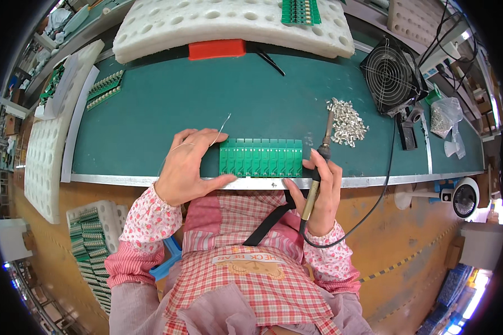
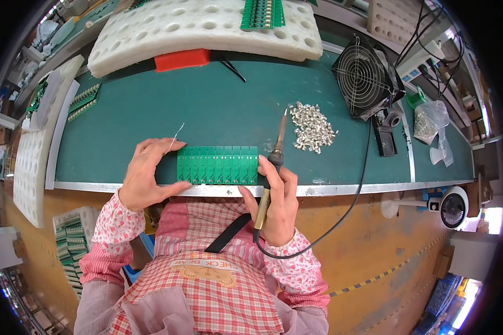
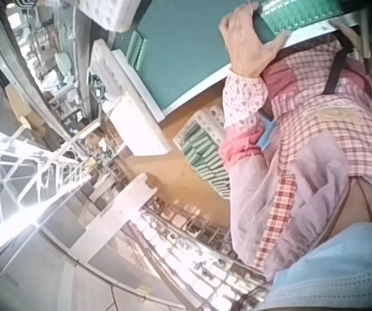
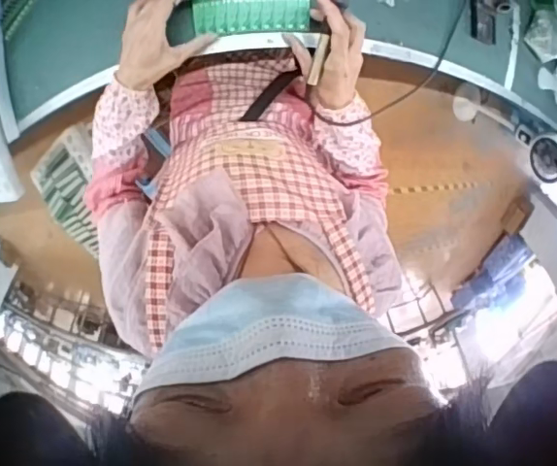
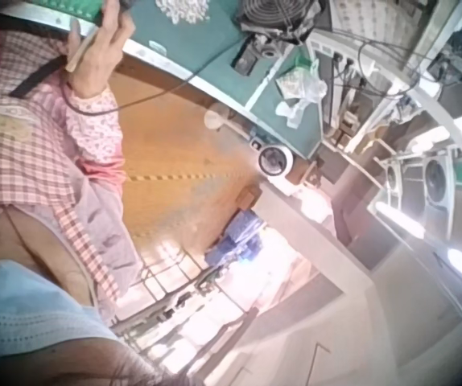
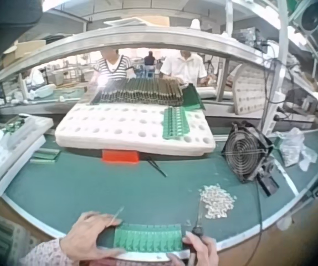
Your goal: The person solders wires onto LED PCB strips using a soldering iron.
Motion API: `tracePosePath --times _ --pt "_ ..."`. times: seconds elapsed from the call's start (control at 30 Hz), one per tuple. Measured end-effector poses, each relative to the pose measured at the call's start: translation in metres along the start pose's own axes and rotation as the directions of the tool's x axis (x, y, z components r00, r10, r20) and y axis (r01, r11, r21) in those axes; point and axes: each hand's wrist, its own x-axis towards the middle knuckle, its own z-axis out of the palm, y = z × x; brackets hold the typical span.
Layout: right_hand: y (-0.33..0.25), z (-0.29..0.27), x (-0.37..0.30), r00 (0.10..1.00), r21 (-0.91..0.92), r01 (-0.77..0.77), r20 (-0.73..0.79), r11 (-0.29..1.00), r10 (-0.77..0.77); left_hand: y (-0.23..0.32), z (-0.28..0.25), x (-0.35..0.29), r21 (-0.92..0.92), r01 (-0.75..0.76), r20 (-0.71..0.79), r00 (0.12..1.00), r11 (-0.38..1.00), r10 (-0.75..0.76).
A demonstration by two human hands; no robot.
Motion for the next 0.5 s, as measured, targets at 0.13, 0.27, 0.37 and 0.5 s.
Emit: tracePosePath --times 0.13,0.27,0.37,0.5 --pt "0.001 -0.003 0.005 0.997 -0.026 0.071 0.022 0.997 -0.070 0.000 -0.004 0.002 -0.077 -0.027 0.028 0.999 0.997 0.029" --pt "-0.002 -0.002 0.015 0.992 -0.048 0.129 -0.001 0.990 -0.129 -0.004 -0.005 0.003 -0.099 0.003 0.041 0.999 0.995 0.001" --pt "-0.001 0.000 0.024 0.993 -0.018 0.119 -0.022 0.993 -0.119 -0.010 -0.006 0.006 -0.087 -0.030 0.038 0.999 0.996 0.033" --pt "0.003 0.005 0.031 0.997 -0.026 0.075 -0.023 0.997 -0.076 -0.017 -0.011 0.013 -0.104 -0.069 0.031 0.997 0.992 0.073"
